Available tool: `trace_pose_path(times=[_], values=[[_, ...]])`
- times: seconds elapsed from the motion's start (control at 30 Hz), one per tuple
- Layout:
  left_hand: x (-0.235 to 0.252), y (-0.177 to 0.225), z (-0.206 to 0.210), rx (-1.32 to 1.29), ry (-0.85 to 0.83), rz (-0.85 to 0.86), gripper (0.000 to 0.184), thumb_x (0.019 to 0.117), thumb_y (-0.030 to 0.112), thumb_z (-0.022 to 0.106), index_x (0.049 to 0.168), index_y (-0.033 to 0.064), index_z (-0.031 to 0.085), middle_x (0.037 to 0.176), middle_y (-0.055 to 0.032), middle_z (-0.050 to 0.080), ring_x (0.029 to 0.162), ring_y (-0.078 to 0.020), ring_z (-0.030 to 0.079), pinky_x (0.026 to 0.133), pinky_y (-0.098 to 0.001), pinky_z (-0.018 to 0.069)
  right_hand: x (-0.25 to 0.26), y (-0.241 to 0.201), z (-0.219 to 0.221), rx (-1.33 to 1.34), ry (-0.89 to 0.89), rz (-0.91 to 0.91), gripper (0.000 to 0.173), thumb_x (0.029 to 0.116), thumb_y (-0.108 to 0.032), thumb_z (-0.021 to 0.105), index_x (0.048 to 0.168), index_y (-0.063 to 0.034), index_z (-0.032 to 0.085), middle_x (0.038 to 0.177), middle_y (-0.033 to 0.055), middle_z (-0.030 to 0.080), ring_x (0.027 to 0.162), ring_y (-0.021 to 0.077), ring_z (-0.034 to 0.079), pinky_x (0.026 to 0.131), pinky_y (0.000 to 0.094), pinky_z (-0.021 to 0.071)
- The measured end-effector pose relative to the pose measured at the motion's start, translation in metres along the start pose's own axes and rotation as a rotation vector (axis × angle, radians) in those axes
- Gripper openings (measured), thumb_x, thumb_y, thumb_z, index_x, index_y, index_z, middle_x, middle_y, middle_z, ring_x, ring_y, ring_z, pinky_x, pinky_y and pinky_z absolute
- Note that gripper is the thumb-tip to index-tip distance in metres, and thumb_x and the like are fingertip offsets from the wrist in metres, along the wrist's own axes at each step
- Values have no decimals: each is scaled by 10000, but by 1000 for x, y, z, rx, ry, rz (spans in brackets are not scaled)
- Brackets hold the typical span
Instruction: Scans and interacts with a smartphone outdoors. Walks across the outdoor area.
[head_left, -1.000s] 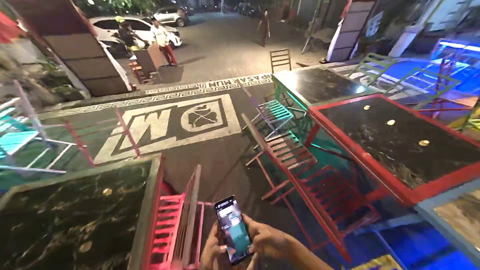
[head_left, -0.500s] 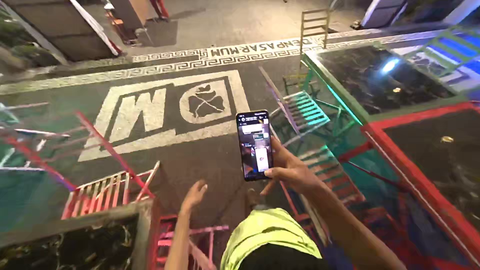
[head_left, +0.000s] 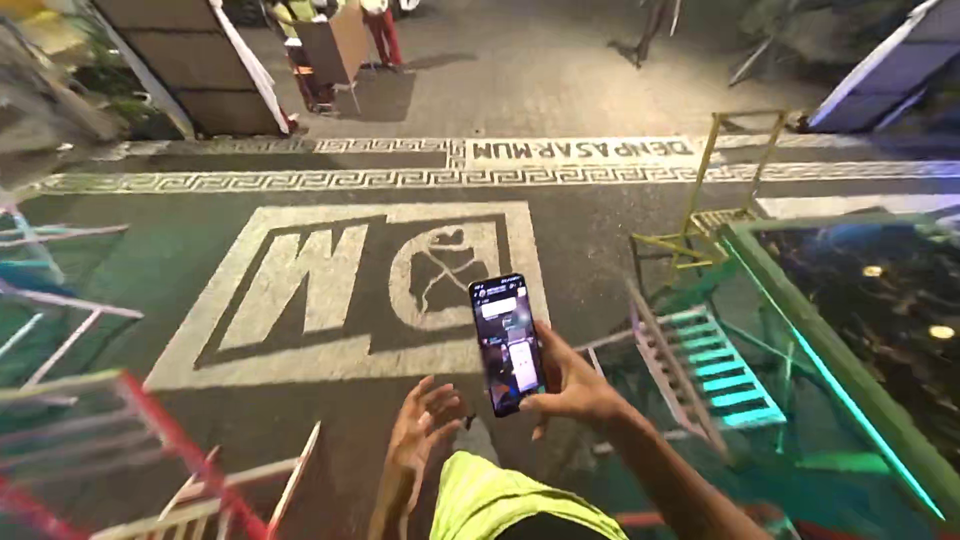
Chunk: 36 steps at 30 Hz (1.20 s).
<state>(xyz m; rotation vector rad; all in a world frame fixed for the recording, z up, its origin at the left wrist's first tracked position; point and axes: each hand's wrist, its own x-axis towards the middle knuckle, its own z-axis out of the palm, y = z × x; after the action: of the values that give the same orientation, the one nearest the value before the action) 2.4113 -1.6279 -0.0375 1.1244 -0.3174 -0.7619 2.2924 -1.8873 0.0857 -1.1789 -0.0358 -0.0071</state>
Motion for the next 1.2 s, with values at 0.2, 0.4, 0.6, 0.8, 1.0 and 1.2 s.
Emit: trace_pose_path(times=[0.2,0.4,0.6,0.8,1.0,1.2], values=[[246,147,37,13,-352,85,923,853,524,744,1549,67,344,1371,-159,618,1140,-309,678,880,-486,614,191,-44,-77,-24,50,-36,1024,822,31,752,1578,-166,90,1344,185,612,1093,367,700,594,481,650],[455,191,3,102,-467,194,884,892,372,760,1546,12,287,1390,-154,601,1192,-275,652,973,-447,583,364,-65,-171,33,119,-101,1007,856,11,727,1590,-150,56,1386,190,575,1148,389,669,640,531,650],[668,238,-39,223,-505,206,857,891,231,749,1531,-70,264,1403,-173,580,1175,-270,659,966,-442,591,549,-81,-288,61,82,-108,966,871,74,619,1598,-140,21,1408,184,562,1127,392,683,635,547,655],[862,301,-71,240,-459,290,866,894,186,748,1554,-63,245,1445,-154,556,1221,-253,638,1007,-444,574,741,-138,-387,31,-6,-94,908,891,77,574,1592,-149,44,1409,163,564,1140,356,684,650,513,661],[1037,330,-102,238,-385,352,806,878,280,791,1555,94,395,1433,-73,601,1223,-219,647,1006,-394,581,901,-168,-478,-8,-19,-127,883,907,85,564,1595,-151,63,1366,156,594,1100,327,701,634,492,655],[1226,351,-158,175,-381,299,824,879,197,774,1565,52,342,1434,-96,593,1200,-247,661,976,-423,598,1076,-174,-569,-36,24,-85,852,903,106,529,1587,-145,87,1389,176,568,1135,361,680,633,538,644]])
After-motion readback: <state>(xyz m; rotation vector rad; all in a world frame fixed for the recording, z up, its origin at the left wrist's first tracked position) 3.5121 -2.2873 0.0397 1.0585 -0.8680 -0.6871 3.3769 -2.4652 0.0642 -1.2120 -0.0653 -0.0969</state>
